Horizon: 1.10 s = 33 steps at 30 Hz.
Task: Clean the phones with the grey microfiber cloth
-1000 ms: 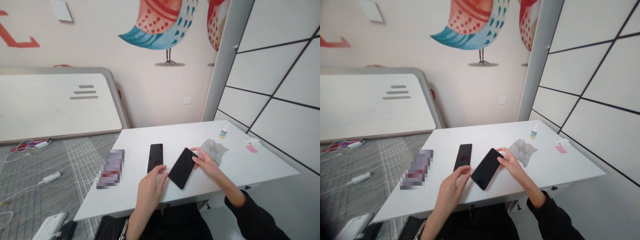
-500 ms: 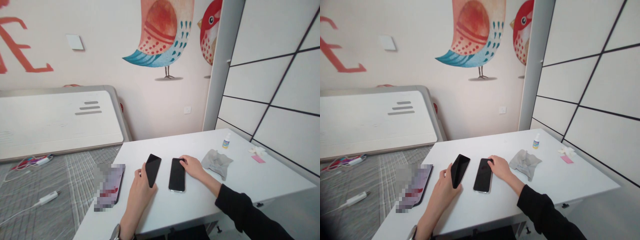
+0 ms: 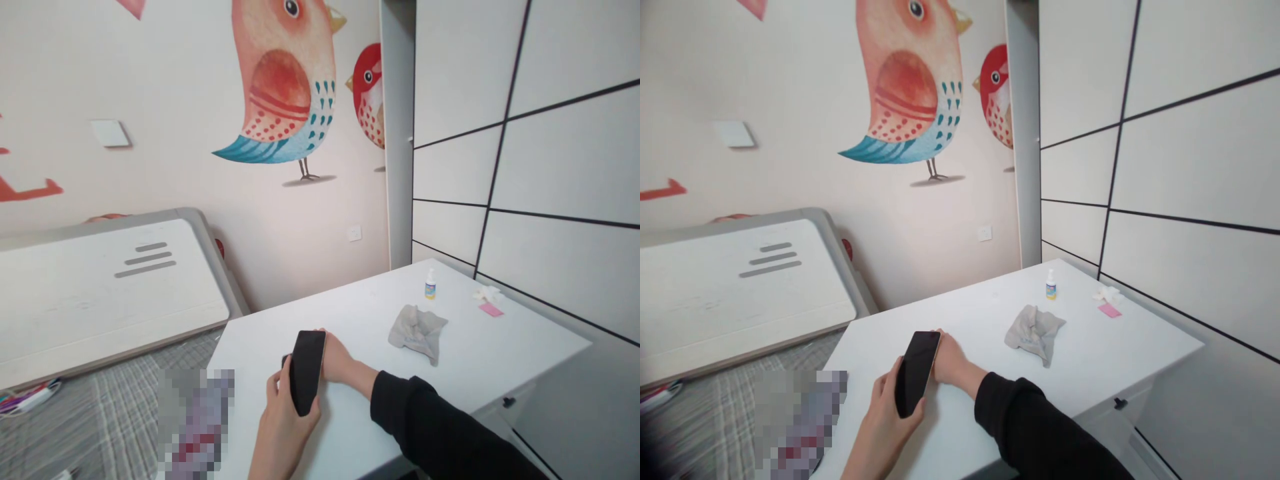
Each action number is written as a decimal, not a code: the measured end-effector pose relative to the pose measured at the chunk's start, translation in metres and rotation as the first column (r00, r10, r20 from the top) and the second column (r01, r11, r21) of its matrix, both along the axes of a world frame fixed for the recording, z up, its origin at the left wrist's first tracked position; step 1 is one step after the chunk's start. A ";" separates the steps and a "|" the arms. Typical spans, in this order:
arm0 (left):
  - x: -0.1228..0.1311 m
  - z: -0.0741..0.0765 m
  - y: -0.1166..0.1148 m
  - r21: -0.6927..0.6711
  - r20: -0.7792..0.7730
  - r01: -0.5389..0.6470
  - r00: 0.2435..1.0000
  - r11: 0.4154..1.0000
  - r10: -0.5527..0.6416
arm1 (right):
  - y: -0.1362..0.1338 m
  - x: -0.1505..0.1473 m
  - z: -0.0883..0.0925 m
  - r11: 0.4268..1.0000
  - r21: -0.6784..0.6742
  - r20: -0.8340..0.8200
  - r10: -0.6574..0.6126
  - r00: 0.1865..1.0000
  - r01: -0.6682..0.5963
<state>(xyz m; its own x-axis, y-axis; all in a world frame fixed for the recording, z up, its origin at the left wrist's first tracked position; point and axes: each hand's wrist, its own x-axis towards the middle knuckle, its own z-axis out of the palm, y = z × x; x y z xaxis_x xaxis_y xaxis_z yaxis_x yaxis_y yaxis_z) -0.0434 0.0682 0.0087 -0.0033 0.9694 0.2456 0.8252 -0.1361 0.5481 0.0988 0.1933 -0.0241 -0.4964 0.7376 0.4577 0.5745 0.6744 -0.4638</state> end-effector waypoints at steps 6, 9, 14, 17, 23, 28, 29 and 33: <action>0.030 -0.004 0.001 -0.022 -0.041 0.008 0.999 1.000 -0.009 | 0.015 0.053 -0.014 0.969 -0.248 -0.202 -0.039 0.979 -0.012; 0.045 -0.012 0.002 -0.032 -0.096 0.034 0.995 0.999 -0.037 | 0.017 0.064 -0.022 0.937 -0.348 -0.241 -0.099 0.965 0.009; 0.041 -0.019 0.001 -0.052 -0.218 0.078 0.972 0.996 -0.087 | 0.009 0.060 -0.024 0.923 -0.365 -0.235 -0.217 0.948 0.121; 0.028 -0.020 0.002 -0.093 -0.273 0.095 0.955 0.991 -0.118 | 0.000 0.045 -0.018 0.930 -0.294 -0.184 -0.282 0.941 0.221; 0.016 -0.024 0.009 -0.141 -0.392 0.091 0.909 0.986 -0.140 | -0.018 0.031 0.007 0.957 -0.108 -0.141 -0.283 0.949 0.270; 0.020 -0.010 0.017 -0.110 -0.431 0.199 0.873 0.974 -0.227 | -0.047 0.097 0.024 0.940 -0.024 -0.153 -0.340 0.928 0.340; 0.026 -0.005 0.020 -0.105 -0.426 0.252 0.863 0.962 -0.272 | -0.056 0.117 0.023 0.923 -0.015 -0.153 -0.383 0.911 0.385; 0.080 0.012 0.043 -0.107 -0.388 0.524 0.760 0.845 -0.521 | -0.087 0.199 0.009 0.810 -0.017 -0.126 -0.583 0.803 0.586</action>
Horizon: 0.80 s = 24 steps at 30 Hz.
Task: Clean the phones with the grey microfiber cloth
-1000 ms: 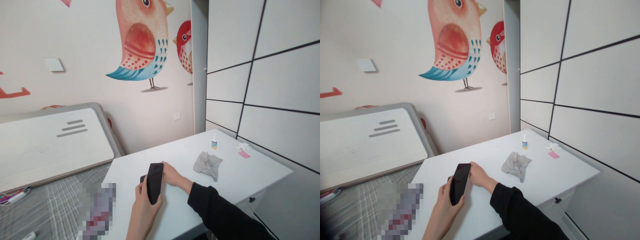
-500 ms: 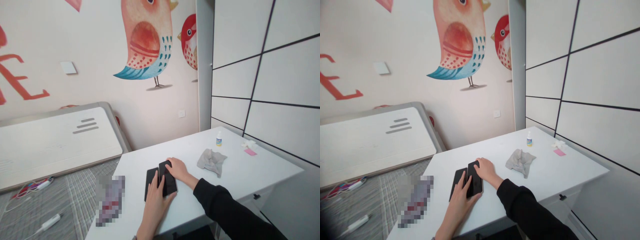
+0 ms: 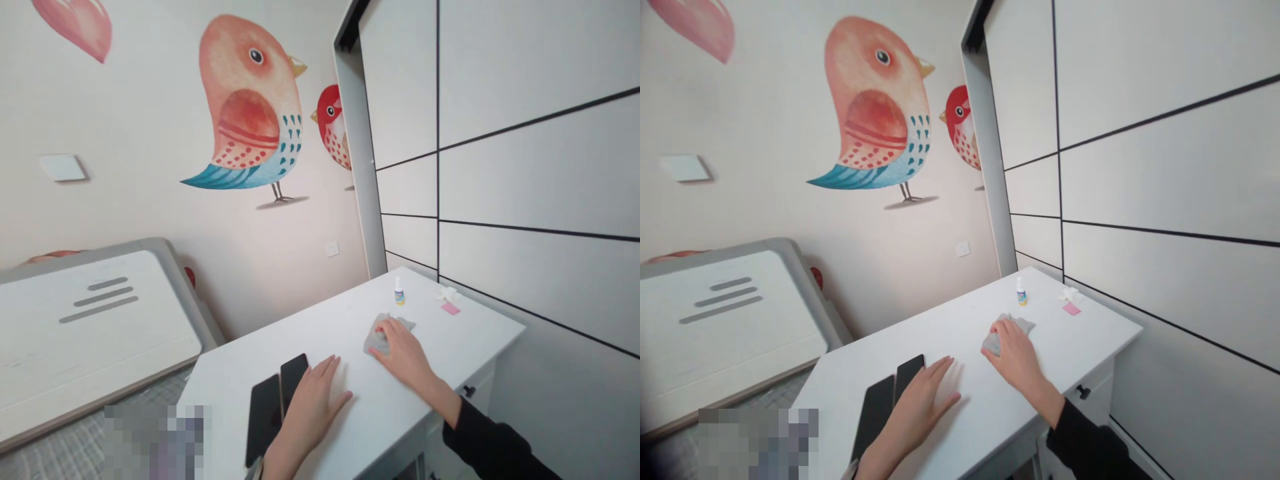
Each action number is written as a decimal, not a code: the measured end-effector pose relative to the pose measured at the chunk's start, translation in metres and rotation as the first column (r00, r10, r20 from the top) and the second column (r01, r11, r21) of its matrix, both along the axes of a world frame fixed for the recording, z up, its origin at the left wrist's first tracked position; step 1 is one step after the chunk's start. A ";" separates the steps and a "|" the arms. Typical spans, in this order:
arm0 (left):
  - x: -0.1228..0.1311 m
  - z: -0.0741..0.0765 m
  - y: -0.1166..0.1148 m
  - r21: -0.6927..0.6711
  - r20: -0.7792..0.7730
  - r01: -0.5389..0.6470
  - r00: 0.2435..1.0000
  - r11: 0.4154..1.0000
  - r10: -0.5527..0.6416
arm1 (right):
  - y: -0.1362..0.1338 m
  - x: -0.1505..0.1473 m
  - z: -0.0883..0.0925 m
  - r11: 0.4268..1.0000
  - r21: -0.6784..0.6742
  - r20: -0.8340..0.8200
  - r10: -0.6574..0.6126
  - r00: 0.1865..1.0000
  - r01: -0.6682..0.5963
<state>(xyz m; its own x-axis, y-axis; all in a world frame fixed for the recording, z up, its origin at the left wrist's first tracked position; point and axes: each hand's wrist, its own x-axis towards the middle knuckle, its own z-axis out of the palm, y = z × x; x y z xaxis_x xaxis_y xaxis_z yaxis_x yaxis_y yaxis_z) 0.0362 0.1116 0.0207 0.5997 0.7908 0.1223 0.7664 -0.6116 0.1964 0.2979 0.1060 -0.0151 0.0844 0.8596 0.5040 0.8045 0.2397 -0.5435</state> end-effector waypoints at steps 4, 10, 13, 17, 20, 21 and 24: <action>0.080 0.002 0.030 -0.029 0.008 0.203 0.979 0.979 -0.203 | -0.012 0.045 -0.024 0.995 -0.076 0.000 -0.060 0.998 0.060; 0.128 0.009 0.059 0.010 -0.013 0.232 0.973 0.973 -0.231 | 0.004 0.064 -0.033 0.998 -0.063 -0.134 0.020 0.991 -0.028; 0.111 0.034 0.064 0.021 0.005 0.243 0.970 0.970 -0.243 | 0.013 0.072 -0.018 0.995 -0.020 -0.223 0.089 0.971 -0.096; 0.077 0.085 0.067 0.042 0.058 0.292 0.954 0.955 -0.295 | 0.022 0.078 0.010 0.983 0.026 -0.317 0.183 0.931 -0.184; 0.056 0.119 0.073 0.040 0.096 0.319 0.942 0.947 -0.322 | 0.032 0.078 0.029 0.968 0.024 -0.359 0.242 0.901 -0.250; 0.050 0.128 0.076 0.037 0.107 0.324 0.939 0.945 -0.326 | 0.037 0.077 0.035 0.963 0.023 -0.369 0.257 0.893 -0.268; 0.034 0.148 0.093 0.009 0.119 0.341 0.933 0.940 -0.340 | 0.060 0.070 0.051 0.950 0.039 -0.397 0.299 0.868 -0.310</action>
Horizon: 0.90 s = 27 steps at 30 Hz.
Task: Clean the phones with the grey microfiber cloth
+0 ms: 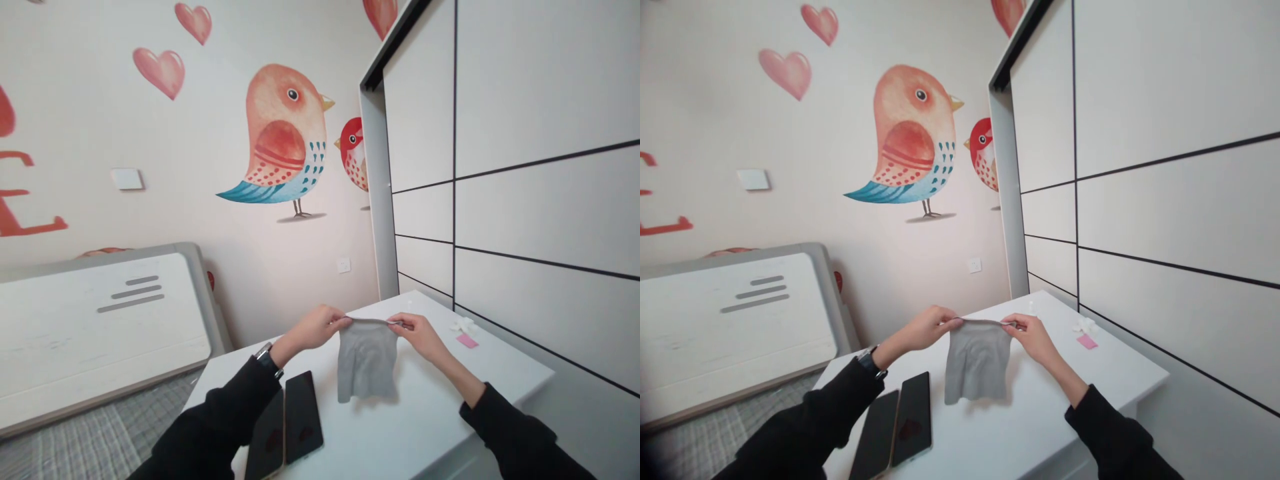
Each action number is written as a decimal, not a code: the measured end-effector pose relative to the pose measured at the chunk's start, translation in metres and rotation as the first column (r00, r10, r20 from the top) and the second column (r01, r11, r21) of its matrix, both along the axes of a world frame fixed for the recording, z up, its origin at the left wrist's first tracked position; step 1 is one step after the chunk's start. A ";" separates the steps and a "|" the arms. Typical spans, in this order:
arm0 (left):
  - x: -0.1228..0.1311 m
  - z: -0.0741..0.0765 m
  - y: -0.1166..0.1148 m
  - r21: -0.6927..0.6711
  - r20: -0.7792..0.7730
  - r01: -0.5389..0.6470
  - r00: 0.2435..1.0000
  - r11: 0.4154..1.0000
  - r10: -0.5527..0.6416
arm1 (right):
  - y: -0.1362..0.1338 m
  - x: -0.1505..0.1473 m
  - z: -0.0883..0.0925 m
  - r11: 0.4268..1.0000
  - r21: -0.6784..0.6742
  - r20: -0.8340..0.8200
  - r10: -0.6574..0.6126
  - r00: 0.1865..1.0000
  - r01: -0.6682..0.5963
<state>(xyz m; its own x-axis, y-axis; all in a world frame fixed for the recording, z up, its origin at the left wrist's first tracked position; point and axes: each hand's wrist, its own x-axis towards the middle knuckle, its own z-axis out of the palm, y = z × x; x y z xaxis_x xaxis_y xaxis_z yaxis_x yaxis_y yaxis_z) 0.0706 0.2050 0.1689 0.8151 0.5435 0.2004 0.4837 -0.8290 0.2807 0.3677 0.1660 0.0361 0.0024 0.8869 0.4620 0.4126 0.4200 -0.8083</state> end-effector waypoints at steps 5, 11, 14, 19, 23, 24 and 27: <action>-0.017 0.040 0.050 -0.018 -0.018 -0.007 1.000 1.000 0.007 | 0.055 -0.023 0.038 0.998 0.064 -0.046 0.022 0.999 -0.019; -0.029 0.046 0.066 0.053 0.053 -0.061 0.997 0.997 0.058 | 0.081 -0.030 0.069 0.990 0.118 0.001 0.079 0.997 -0.079; -0.035 -0.001 0.028 0.086 0.056 -0.045 0.998 0.995 0.040 | 0.051 -0.023 0.044 0.983 0.122 0.065 0.131 0.989 -0.138; -0.046 -0.099 -0.062 0.037 -0.029 0.027 0.999 0.999 -0.026 | -0.040 -0.019 -0.032 0.979 0.026 0.147 0.195 0.970 -0.201; -0.051 -0.132 -0.103 -0.041 -0.040 0.039 0.998 0.998 -0.041 | -0.083 -0.006 -0.061 0.988 -0.059 0.115 0.152 0.982 -0.146; -0.051 -0.134 -0.105 -0.051 -0.039 0.021 0.999 0.998 -0.023 | -0.080 0.001 -0.061 0.994 -0.061 0.090 0.095 0.991 -0.090; -0.047 -0.141 -0.094 -0.050 -0.041 -0.083 0.996 0.995 0.081 | -0.044 0.024 -0.052 0.983 -0.025 -0.034 -0.181 0.983 0.180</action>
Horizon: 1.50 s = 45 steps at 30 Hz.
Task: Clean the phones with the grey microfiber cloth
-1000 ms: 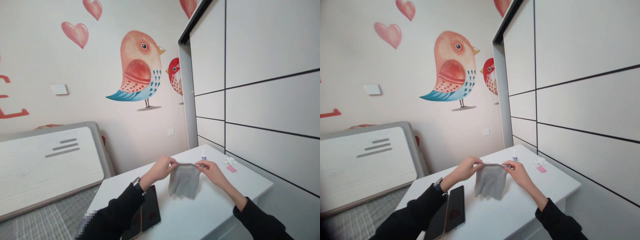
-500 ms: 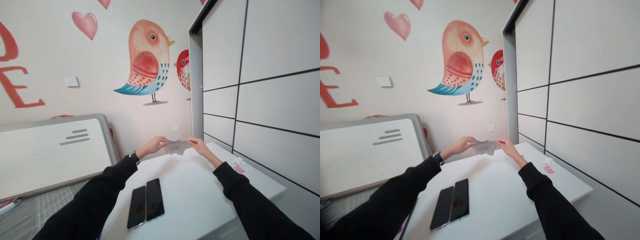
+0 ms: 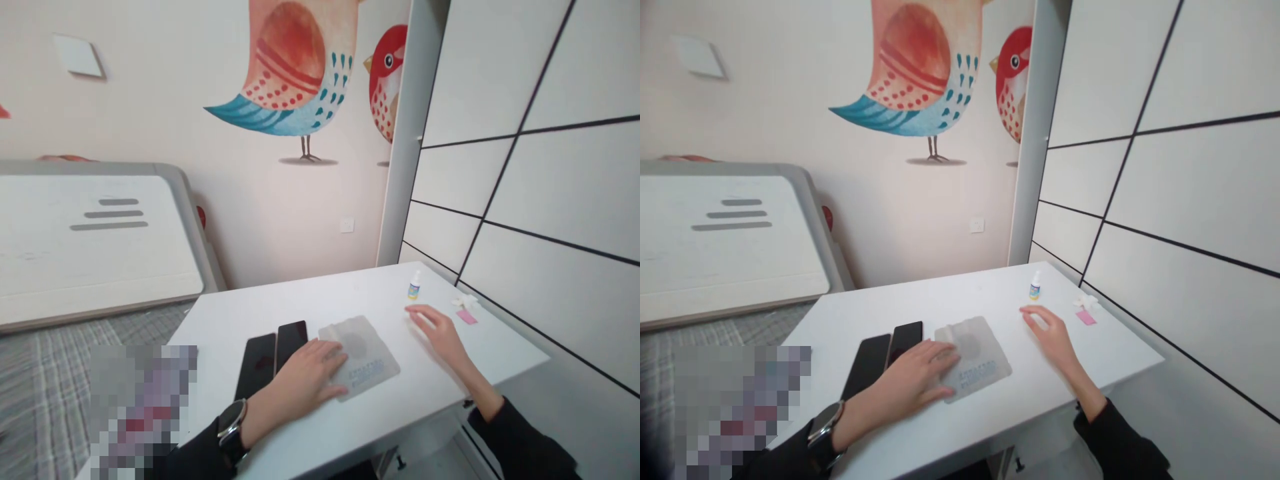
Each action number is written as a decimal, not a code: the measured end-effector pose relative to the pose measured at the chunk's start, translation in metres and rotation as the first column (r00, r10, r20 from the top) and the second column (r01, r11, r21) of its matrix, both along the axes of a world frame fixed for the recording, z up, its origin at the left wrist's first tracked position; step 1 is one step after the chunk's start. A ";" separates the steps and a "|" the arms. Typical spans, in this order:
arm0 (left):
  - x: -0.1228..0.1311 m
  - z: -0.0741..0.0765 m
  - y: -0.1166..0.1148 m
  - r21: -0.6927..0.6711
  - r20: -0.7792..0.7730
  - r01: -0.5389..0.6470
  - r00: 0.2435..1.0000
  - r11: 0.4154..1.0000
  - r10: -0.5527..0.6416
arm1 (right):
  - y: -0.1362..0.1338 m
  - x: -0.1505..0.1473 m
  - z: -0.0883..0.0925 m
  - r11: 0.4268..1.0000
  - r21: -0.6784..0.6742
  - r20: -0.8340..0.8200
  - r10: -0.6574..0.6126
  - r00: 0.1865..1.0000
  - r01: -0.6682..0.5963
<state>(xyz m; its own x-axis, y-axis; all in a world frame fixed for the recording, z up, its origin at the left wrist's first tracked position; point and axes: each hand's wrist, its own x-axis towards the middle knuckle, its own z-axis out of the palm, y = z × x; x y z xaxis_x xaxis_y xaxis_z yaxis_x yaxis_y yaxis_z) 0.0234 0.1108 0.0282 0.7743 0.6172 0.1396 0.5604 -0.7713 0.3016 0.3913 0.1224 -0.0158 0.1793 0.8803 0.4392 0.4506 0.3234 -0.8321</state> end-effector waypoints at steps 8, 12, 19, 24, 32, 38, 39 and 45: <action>0.005 -0.025 0.043 0.039 -0.051 -0.103 0.993 0.994 0.105 | 0.116 0.014 0.011 0.958 -0.029 -0.302 -0.281 0.911 0.286; -0.006 -0.028 0.045 0.038 -0.060 -0.096 0.993 0.995 0.098 | 0.120 -0.001 0.001 0.994 -0.088 -0.400 -0.095 0.912 0.065; -0.021 -0.025 0.045 0.002 -0.075 -0.073 0.995 0.997 0.073 | 0.093 -0.056 -0.007 0.909 -0.068 -0.480 0.331 0.812 -0.410; -0.022 -0.019 0.044 -0.016 -0.131 -0.043 0.990 0.999 0.040 | 0.075 -0.080 -0.004 0.818 -0.030 -0.395 0.518 0.759 -0.574; -0.022 -0.022 0.045 -0.010 -0.153 -0.029 0.988 1.000 0.027 | 0.051 -0.084 0.016 0.801 -0.133 0.065 0.595 0.801 -0.584; -0.024 -0.028 0.046 -0.005 -0.137 -0.027 0.990 1.000 0.027 | 0.035 -0.082 0.022 0.782 -0.251 0.361 0.622 0.695 -0.570; -0.024 -0.029 0.046 -0.005 -0.137 -0.029 0.990 1.000 0.028 | 0.034 -0.081 0.022 0.785 -0.257 0.389 0.618 0.683 -0.564; -0.022 -0.031 0.049 -0.010 -0.136 -0.031 0.990 0.999 0.029 | 0.033 -0.081 0.023 0.811 -0.244 0.487 0.576 0.656 -0.531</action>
<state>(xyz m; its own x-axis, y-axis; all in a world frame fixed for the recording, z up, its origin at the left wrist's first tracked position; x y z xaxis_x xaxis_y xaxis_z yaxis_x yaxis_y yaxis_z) 0.0019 0.1599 -0.0024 0.7666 0.6415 0.0269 0.6197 -0.7502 0.2306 0.3107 0.1552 0.0073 -0.5856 0.7742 0.2403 0.5700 0.6041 -0.5569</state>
